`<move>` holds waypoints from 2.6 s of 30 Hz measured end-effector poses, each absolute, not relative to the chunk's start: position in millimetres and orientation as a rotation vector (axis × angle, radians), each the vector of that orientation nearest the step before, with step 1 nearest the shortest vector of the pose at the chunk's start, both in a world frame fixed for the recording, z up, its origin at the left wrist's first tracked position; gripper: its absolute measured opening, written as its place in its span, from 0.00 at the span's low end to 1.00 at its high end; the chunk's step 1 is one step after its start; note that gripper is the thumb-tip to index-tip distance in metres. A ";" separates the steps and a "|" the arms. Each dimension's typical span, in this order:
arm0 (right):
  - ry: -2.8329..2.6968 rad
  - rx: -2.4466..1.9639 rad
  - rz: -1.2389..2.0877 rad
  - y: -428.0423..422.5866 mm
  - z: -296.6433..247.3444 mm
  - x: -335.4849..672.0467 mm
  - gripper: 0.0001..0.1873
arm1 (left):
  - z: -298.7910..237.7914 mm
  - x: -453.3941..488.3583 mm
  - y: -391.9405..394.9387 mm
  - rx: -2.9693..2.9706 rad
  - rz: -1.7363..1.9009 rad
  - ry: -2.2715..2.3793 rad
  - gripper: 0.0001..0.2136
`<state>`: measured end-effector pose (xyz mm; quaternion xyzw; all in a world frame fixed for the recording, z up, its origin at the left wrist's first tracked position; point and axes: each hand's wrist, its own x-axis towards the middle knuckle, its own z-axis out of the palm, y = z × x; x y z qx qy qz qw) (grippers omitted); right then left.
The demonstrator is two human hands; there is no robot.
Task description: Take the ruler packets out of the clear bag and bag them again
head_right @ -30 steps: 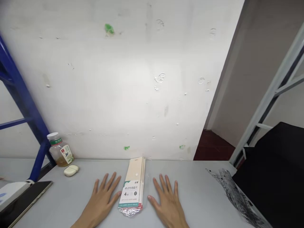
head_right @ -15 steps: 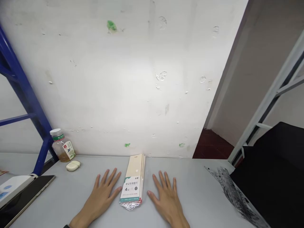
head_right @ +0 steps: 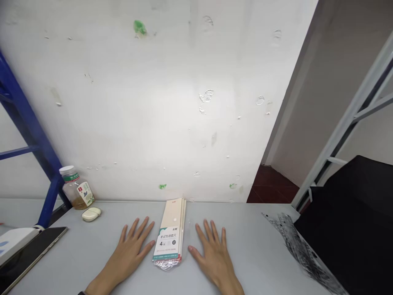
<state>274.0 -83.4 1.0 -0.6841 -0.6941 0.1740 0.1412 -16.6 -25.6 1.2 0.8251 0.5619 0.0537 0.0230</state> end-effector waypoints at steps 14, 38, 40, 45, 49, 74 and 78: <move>-2.041 -2.029 0.494 -82.0 2.0 273.1 0.38 | 6.7 -15.1 -27.0 2.530 0.121 1.763 0.28; -2.055 -1.997 0.448 -81.1 -1.8 274.8 0.38 | -7.8 -20.6 -21.8 2.583 0.219 1.744 0.27; -2.059 -2.001 0.444 -81.1 -2.1 275.2 0.38 | -9.7 -21.5 -21.5 2.601 0.250 1.733 0.27; -2.064 -2.004 0.476 -81.3 0.3 275.2 0.39 | -10.8 -22.0 -21.2 2.583 0.226 1.746 0.27; -2.062 -2.014 0.505 -81.5 2.9 274.7 0.40 | -11.0 -21.6 -20.5 2.598 0.223 1.751 0.27; -1.839 -1.728 0.520 -89.3 14.5 250.9 0.22 | -2.6 -5.8 -37.3 2.555 0.476 1.540 0.19; -1.889 -1.589 0.553 -93.3 13.8 237.1 0.17 | -6.0 -3.4 -40.0 2.583 0.483 1.542 0.22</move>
